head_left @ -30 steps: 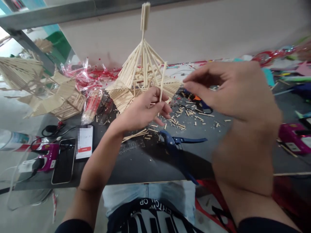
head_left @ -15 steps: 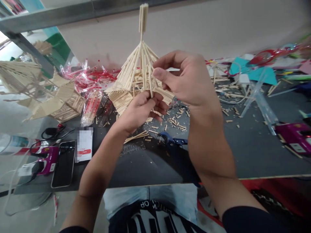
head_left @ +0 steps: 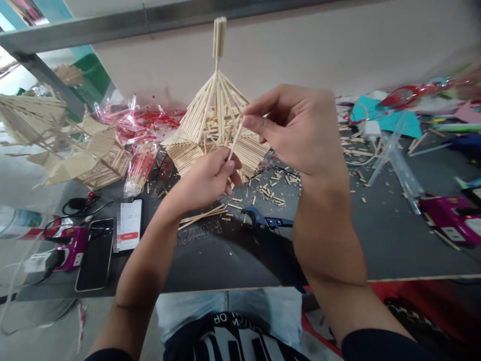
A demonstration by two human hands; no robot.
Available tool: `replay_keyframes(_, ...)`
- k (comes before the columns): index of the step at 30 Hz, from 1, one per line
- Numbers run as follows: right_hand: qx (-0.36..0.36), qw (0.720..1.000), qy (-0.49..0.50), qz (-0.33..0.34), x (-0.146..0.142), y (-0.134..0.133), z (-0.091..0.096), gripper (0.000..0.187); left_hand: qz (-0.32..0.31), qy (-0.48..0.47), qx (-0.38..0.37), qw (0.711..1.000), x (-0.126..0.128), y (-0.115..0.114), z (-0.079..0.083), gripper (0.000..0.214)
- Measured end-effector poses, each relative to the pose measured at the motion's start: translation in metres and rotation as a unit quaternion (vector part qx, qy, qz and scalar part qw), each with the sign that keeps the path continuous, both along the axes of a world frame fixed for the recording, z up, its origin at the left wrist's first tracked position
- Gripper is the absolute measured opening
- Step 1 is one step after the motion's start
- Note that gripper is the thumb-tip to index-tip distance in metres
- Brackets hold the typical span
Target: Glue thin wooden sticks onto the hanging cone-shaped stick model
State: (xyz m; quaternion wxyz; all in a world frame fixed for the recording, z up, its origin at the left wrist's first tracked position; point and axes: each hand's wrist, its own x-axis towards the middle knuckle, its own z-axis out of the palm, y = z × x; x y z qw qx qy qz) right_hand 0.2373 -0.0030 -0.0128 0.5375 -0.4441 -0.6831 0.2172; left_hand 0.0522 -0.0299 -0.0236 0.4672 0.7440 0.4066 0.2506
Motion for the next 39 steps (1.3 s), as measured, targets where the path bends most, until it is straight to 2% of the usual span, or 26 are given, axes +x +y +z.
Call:
replay_keyframes(3, 0.002, 1.0, 0.01, 0.011, 0.006, -0.004, -0.001, 0.017, -0.003, 0.058, 0.061, 0.996, -0.009, -0.001, 0.008, 0.022)
replay_keyframes(8, -0.007, 0.999, 0.003, 0.032, 0.008, -0.004, -0.004, 0.017, 0.009, 0.119, 0.104, 0.987, -0.015, -0.004, 0.02, 0.023)
replay_keyframes(15, 0.004, 0.997, -0.002, 0.071, 0.006, 0.0, -0.007, 0.022, 0.008, 0.144, 0.134, 0.98, -0.017, -0.004, 0.019, 0.024)
replay_keyframes(21, -0.01, 0.995, -0.032, 0.095, 0.006, -0.002, -0.008, 0.018, -0.002, 0.144, 0.127, 0.981, -0.018, -0.004, 0.02, 0.023)
replay_keyframes(27, -0.033, 0.996, -0.049, 0.072, -0.001, -0.006, -0.007, 0.022, 0.005, 0.109, 0.098, 0.989, -0.017, -0.004, 0.018, 0.021)
replay_keyframes(33, 0.015, 0.993, -0.112, 0.034, -0.01, -0.016, 0.001, 0.014, 0.019, 0.093, 0.042, 0.995, -0.016, -0.007, 0.019, 0.019)
replay_keyframes(36, 0.008, 0.99, -0.127, 0.066, -0.007, -0.027, 0.009, 0.016, 0.053, 0.09, 0.033, 0.994, -0.017, -0.006, 0.02, 0.019)
replay_keyframes(39, -0.01, 0.99, -0.11, 0.088, 0.001, -0.036, 0.015, 0.016, 0.048, 0.077, 0.029, 0.995, -0.019, -0.003, 0.019, 0.019)
